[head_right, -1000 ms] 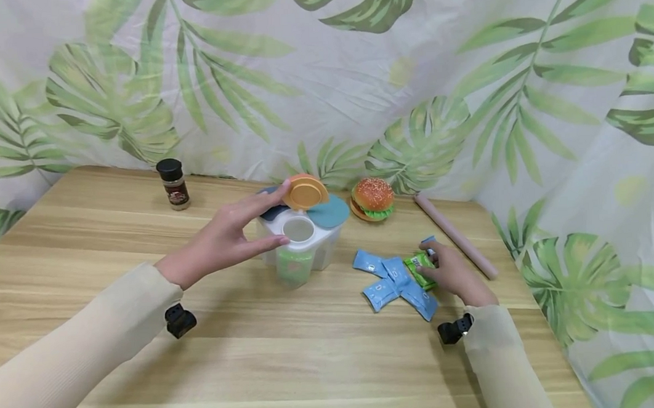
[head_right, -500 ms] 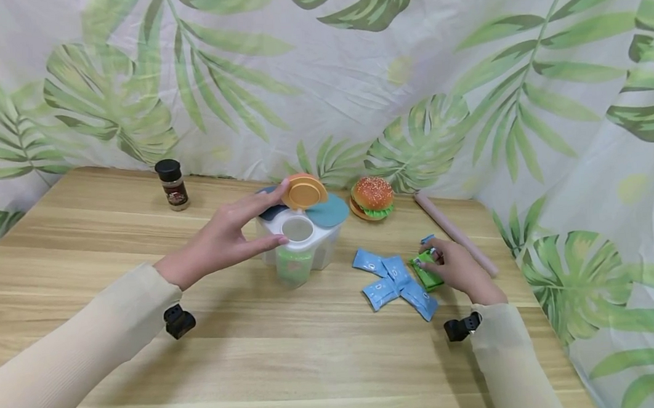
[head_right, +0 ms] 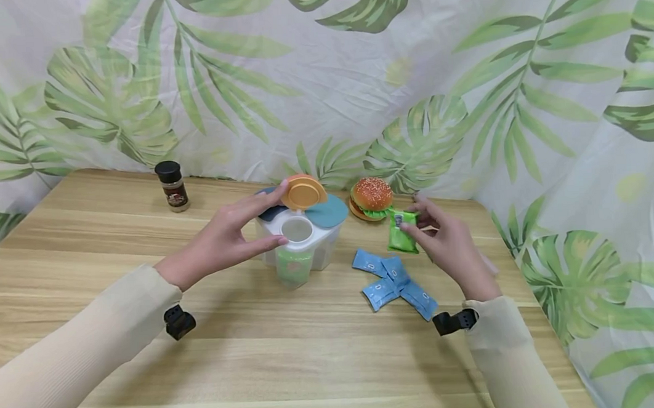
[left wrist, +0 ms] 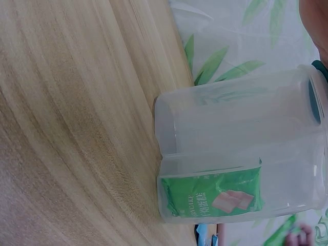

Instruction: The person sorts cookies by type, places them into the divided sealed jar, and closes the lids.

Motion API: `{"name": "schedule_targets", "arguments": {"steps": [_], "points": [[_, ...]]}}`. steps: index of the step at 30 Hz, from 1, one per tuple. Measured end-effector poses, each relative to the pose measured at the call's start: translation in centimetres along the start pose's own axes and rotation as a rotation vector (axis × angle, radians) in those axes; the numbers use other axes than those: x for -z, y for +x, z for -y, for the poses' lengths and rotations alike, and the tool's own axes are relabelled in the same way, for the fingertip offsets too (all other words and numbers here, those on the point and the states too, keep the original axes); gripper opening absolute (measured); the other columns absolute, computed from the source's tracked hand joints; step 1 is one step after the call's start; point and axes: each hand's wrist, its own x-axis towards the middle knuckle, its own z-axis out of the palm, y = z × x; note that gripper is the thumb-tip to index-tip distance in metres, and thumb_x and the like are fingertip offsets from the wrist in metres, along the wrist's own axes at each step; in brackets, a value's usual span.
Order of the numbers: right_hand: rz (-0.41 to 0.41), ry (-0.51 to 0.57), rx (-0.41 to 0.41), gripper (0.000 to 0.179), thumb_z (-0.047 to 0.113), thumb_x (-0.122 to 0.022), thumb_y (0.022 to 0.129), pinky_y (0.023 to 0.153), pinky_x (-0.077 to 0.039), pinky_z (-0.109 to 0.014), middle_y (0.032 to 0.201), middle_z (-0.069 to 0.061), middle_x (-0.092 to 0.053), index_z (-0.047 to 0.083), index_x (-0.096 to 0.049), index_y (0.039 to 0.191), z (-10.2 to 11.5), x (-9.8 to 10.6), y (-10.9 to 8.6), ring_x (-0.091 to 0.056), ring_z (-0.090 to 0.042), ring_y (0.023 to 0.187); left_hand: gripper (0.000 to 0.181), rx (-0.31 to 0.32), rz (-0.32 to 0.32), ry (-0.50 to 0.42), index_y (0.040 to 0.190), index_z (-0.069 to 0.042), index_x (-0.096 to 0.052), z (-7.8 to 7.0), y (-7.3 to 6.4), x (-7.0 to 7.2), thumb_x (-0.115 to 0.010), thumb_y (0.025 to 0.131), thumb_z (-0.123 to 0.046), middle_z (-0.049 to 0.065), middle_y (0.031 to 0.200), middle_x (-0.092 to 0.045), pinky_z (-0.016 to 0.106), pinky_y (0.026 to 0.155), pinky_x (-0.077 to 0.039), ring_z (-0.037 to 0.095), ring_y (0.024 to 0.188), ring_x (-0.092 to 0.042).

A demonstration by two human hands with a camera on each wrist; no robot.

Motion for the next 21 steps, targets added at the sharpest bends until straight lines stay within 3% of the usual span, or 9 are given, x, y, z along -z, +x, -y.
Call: {"name": "schedule_targets", "arguments": {"steps": [2, 7, 10, 17, 21], "points": [[-0.033, 0.061, 0.049, 0.025, 0.009, -0.073, 0.099, 0.079, -0.055, -0.006, 0.111, -0.011, -0.073, 0.003, -0.069, 0.123, 1.5, -0.3, 0.3, -0.064, 0.006, 0.088, 0.087, 0.002, 0.002, -0.002, 0.162, -0.010, -0.038, 0.0, 0.0, 0.0, -0.085, 0.090, -0.021, 0.017, 0.153, -0.058, 0.049, 0.115, -0.051, 0.030, 0.137, -0.059], [-0.105, 0.202, 0.183, 0.024, -0.006, -0.075, 0.093, 0.076, -0.059, -0.011, 0.103, 0.011, -0.070, -0.005, -0.068, 0.116, 4.8, -1.3, 1.1, -0.067, 0.002, 0.086, 0.087, -0.009, -0.001, -0.009, 0.163, -0.011, -0.037, 0.2, 0.0, -0.1, -0.085, 0.090, -0.020, 0.016, 0.156, -0.056, 0.050, 0.116, -0.050, 0.029, 0.139, -0.058], [-0.129, 0.294, 0.256, 0.026, -0.014, -0.074, 0.089, 0.075, -0.061, -0.014, 0.105, 0.017, -0.069, -0.011, -0.065, 0.113, 6.5, -2.2, 1.6, -0.069, -0.001, 0.086, 0.088, -0.013, -0.004, -0.011, 0.163, -0.012, -0.036, 0.2, 0.1, -0.1, -0.085, 0.090, -0.020, 0.015, 0.156, -0.056, 0.050, 0.115, -0.051, 0.029, 0.138, -0.059], [-0.125, 0.450, 0.376, 0.024, -0.013, -0.073, 0.091, 0.077, -0.064, -0.018, 0.111, 0.011, -0.071, -0.016, -0.059, 0.110, 8.8, -4.7, 2.8, -0.073, -0.002, 0.091, 0.086, -0.007, -0.002, -0.008, 0.163, -0.011, -0.038, 0.1, 0.0, 0.0, -0.085, 0.091, -0.021, 0.016, 0.151, -0.060, 0.049, 0.114, -0.051, 0.029, 0.135, -0.061], [-0.103, 0.451, 0.419, 0.022, -0.012, -0.073, 0.091, 0.080, -0.064, -0.021, 0.111, -0.006, -0.071, -0.014, -0.059, 0.108, 9.6, -6.3, 3.4, -0.074, -0.002, 0.096, 0.087, -0.014, 0.007, -0.015, 0.164, -0.012, -0.036, 0.1, 0.0, 0.1, -0.084, 0.091, -0.020, 0.015, 0.152, -0.059, 0.050, 0.113, -0.052, 0.029, 0.135, -0.060]]}}
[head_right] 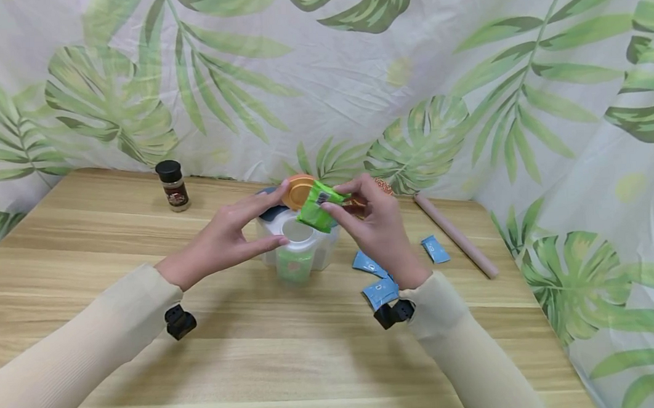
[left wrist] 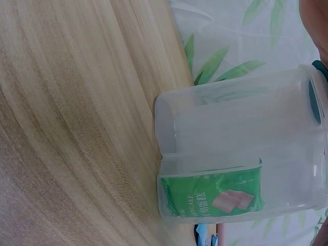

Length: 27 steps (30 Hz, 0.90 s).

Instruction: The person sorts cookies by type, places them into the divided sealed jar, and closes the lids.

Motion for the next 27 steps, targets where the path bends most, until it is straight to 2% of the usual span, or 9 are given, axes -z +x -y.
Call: {"name": "schedule_targets", "arguments": {"steps": [3, 5, 13, 22, 27], "points": [[0.020, -0.025, 0.015, 0.022, -0.014, -0.073, 0.090, 0.082, -0.064, -0.021, 0.109, -0.020, -0.067, -0.011, -0.059, 0.106, -0.1, -1.1, 0.2, -0.072, 0.001, 0.098, 0.087, -0.010, 0.000, 0.000, 0.164, -0.013, -0.035, 0.1, 0.0, 0.0, -0.083, 0.092, -0.020, 0.015, 0.153, -0.058, 0.050, 0.114, -0.051, 0.029, 0.137, -0.059], [0.036, -0.038, 0.023, 0.021, -0.014, -0.074, 0.089, 0.083, -0.064, -0.022, 0.108, -0.024, -0.067, -0.010, -0.060, 0.104, -0.2, -1.7, 0.2, -0.072, 0.001, 0.099, 0.087, -0.016, -0.003, 0.000, 0.164, -0.012, -0.035, 0.1, 0.0, -0.1, -0.083, 0.092, -0.019, 0.015, 0.153, -0.059, 0.051, 0.113, -0.052, 0.030, 0.137, -0.059], [0.109, -0.109, 0.011, 0.018, -0.008, -0.075, 0.091, 0.083, -0.065, -0.025, 0.107, -0.018, -0.071, -0.004, -0.061, 0.102, -0.5, -2.5, 0.0, -0.077, -0.025, 0.099, 0.087, -0.009, -0.002, -0.006, 0.164, -0.012, -0.035, 0.0, 0.0, 0.0, -0.083, 0.092, -0.020, 0.014, 0.152, -0.059, 0.049, 0.113, -0.052, 0.029, 0.137, -0.059], [0.183, -0.176, 0.042, 0.014, -0.004, -0.074, 0.093, 0.081, -0.065, -0.025, 0.103, -0.013, -0.073, -0.001, -0.066, 0.103, -0.3, -2.1, 0.1, -0.075, -0.024, 0.094, 0.087, -0.017, -0.018, 0.001, 0.163, -0.013, -0.037, 0.2, 0.1, -0.1, -0.084, 0.091, -0.019, 0.015, 0.153, -0.058, 0.051, 0.114, -0.051, 0.031, 0.138, -0.059], [0.195, -0.183, 0.042, 0.014, -0.005, -0.075, 0.092, 0.080, -0.066, -0.025, 0.102, -0.014, -0.074, -0.002, -0.066, 0.103, -0.2, -2.1, 0.1, -0.076, -0.026, 0.094, 0.087, -0.010, -0.013, 0.005, 0.164, -0.013, -0.037, 0.2, 0.1, -0.1, -0.084, 0.091, -0.020, 0.015, 0.151, -0.060, 0.051, 0.113, -0.052, 0.030, 0.135, -0.061]]}}
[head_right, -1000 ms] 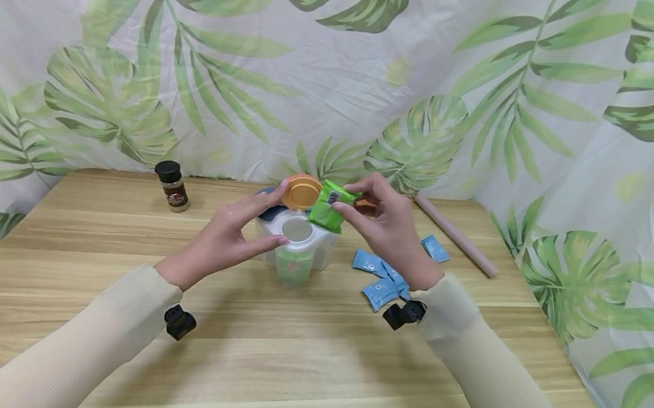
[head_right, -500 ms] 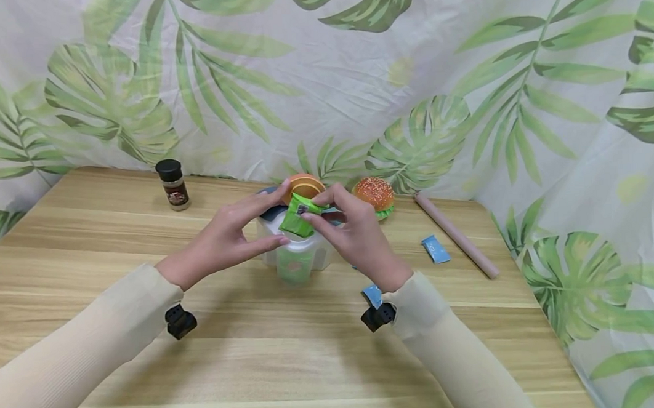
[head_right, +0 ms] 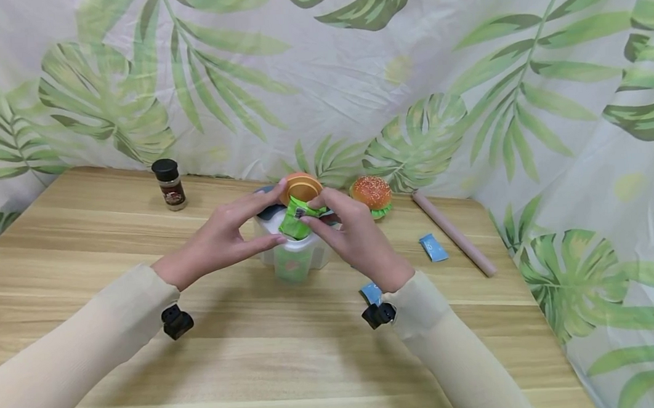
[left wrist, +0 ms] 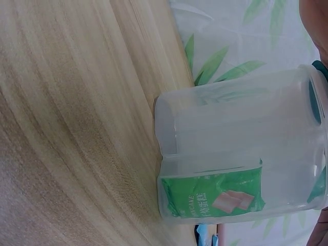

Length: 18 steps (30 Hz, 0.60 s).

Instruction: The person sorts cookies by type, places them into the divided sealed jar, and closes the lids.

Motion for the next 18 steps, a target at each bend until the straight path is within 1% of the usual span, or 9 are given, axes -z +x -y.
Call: {"name": "schedule_targets", "arguments": {"steps": [4, 8, 11, 15, 18], "points": [[0.021, -0.001, 0.001, 0.015, -0.005, -0.076, 0.091, 0.080, -0.066, -0.025, 0.103, -0.014, -0.074, -0.002, -0.068, 0.104, 0.07, 0.10, 0.01, -0.077, -0.025, 0.095, 0.087, -0.001, -0.002, -0.003, 0.164, -0.014, -0.036, 0.00, -0.02, 0.00, -0.084, 0.091, -0.020, 0.015, 0.153, -0.058, 0.051, 0.114, -0.051, 0.031, 0.137, -0.059], [0.092, -0.011, -0.003, 0.017, -0.002, -0.076, 0.093, 0.084, -0.065, -0.026, 0.106, -0.010, -0.074, 0.002, -0.070, 0.109, 0.11, 0.18, -0.01, -0.076, -0.021, 0.098, 0.087, -0.005, -0.007, -0.009, 0.164, -0.014, -0.036, 0.03, -0.04, -0.01, -0.084, 0.091, -0.019, 0.014, 0.153, -0.059, 0.050, 0.113, -0.052, 0.029, 0.137, -0.059], [0.136, -0.008, -0.019, 0.017, 0.000, -0.075, 0.094, 0.087, -0.064, -0.028, 0.108, -0.008, -0.074, 0.004, -0.071, 0.110, 0.10, 0.19, -0.14, -0.074, -0.018, 0.099, 0.086, -0.012, -0.005, -0.007, 0.164, -0.013, -0.036, 0.09, -0.09, -0.06, -0.083, 0.092, -0.018, 0.014, 0.149, -0.062, 0.049, 0.109, -0.054, 0.028, 0.133, -0.061], [0.138, 0.001, -0.037, 0.013, 0.003, -0.074, 0.096, 0.087, -0.063, -0.028, 0.106, -0.005, -0.075, 0.006, -0.073, 0.109, 0.03, 0.16, -0.29, -0.072, -0.014, 0.096, 0.086, -0.015, -0.001, -0.006, 0.164, -0.012, -0.036, 0.10, -0.08, -0.06, -0.083, 0.092, -0.018, 0.015, 0.147, -0.063, 0.048, 0.107, -0.055, 0.028, 0.130, -0.062], [0.138, -0.009, -0.033, 0.009, 0.006, -0.073, 0.097, 0.085, -0.060, -0.026, 0.103, -0.003, -0.075, 0.008, -0.075, 0.106, 0.00, 0.10, -0.27, -0.068, -0.011, 0.093, 0.086, -0.006, 0.002, -0.004, 0.163, -0.012, -0.037, 0.08, -0.04, -0.07, -0.084, 0.092, -0.018, 0.015, 0.148, -0.062, 0.049, 0.108, -0.054, 0.029, 0.132, -0.062]]}}
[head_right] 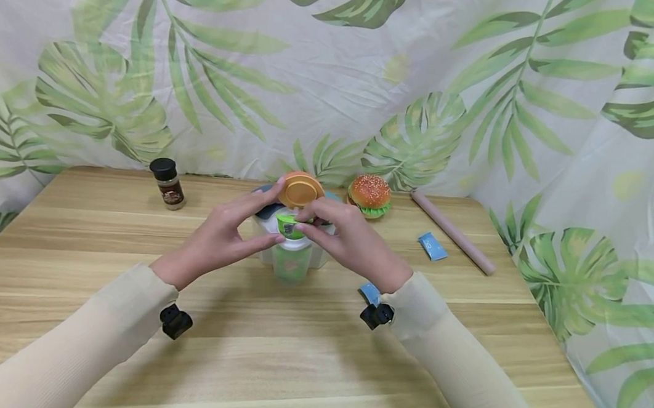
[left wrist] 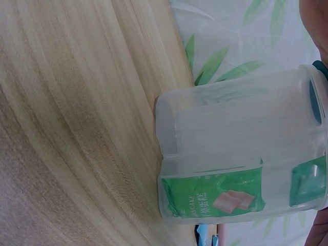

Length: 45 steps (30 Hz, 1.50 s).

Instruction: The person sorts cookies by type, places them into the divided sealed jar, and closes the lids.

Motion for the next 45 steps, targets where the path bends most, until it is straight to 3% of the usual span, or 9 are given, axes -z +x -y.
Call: {"name": "schedule_targets", "arguments": {"steps": [14, 24, 30, 36, 41, 45], "points": [[0.062, -0.187, 0.069, 0.008, 0.004, -0.070, 0.099, 0.085, -0.060, -0.034, 0.115, -0.012, -0.067, 0.002, -0.078, 0.098, -0.3, -0.4, -0.2, -0.066, -0.023, 0.105, 0.085, 0.003, -0.010, 0.009, 0.162, -0.011, -0.040, 0.0, 0.1, 0.0, -0.085, 0.090, -0.019, 0.016, 0.151, -0.061, 0.053, 0.117, -0.048, 0.034, 0.140, -0.057], [0.176, -0.343, 0.107, 0.016, 0.015, -0.066, 0.105, 0.090, -0.056, -0.031, 0.120, -0.008, -0.062, 0.006, -0.078, 0.099, 0.5, -0.2, -0.4, -0.056, -0.020, 0.110, 0.085, 0.004, -0.006, 0.007, 0.163, -0.012, -0.038, -0.1, 0.0, -0.1, -0.084, 0.091, -0.018, 0.015, 0.150, -0.061, 0.049, 0.111, -0.053, 0.030, 0.135, -0.061], [0.179, -0.367, 0.135, 0.018, 0.018, -0.065, 0.105, 0.091, -0.055, -0.031, 0.120, -0.008, -0.061, 0.006, -0.079, 0.109, 0.6, -0.3, -0.6, -0.055, -0.020, 0.108, 0.086, 0.001, -0.009, 0.003, 0.163, -0.013, -0.037, -0.2, 0.0, 0.0, -0.084, 0.091, -0.018, 0.014, 0.146, -0.064, 0.046, 0.103, -0.056, 0.026, 0.124, -0.064], [0.069, -0.204, 0.109, 0.012, 0.007, -0.070, 0.100, 0.093, -0.060, -0.034, 0.124, -0.012, -0.067, 0.004, -0.078, 0.108, -0.1, -0.2, -1.0, -0.065, -0.024, 0.116, 0.086, -0.006, -0.008, 0.002, 0.163, -0.011, -0.037, -0.1, 0.0, 0.0, -0.084, 0.091, -0.016, 0.015, 0.147, -0.063, 0.047, 0.105, -0.056, 0.028, 0.127, -0.064], [-0.149, -0.060, 0.101, 0.009, -0.006, -0.070, 0.096, 0.086, -0.060, -0.022, 0.109, -0.015, -0.071, -0.001, -0.076, 0.099, -1.0, 0.0, -1.0, -0.069, -0.020, 0.101, 0.087, 0.009, -0.010, 0.000, 0.163, -0.011, -0.037, -0.2, 0.0, 0.1, -0.085, 0.090, -0.018, 0.016, 0.152, -0.060, 0.050, 0.114, -0.051, 0.031, 0.135, -0.061], [-0.298, 0.091, -0.028, 0.008, -0.007, -0.065, 0.099, 0.085, -0.059, -0.014, 0.106, -0.022, -0.068, -0.009, -0.070, 0.105, -1.5, 0.5, -0.9, -0.066, -0.011, 0.096, 0.086, 0.014, -0.015, -0.002, 0.162, -0.011, -0.039, -0.2, 0.1, 0.0, -0.086, 0.089, -0.018, 0.016, 0.156, -0.056, 0.051, 0.118, -0.048, 0.033, 0.141, -0.057]]}}
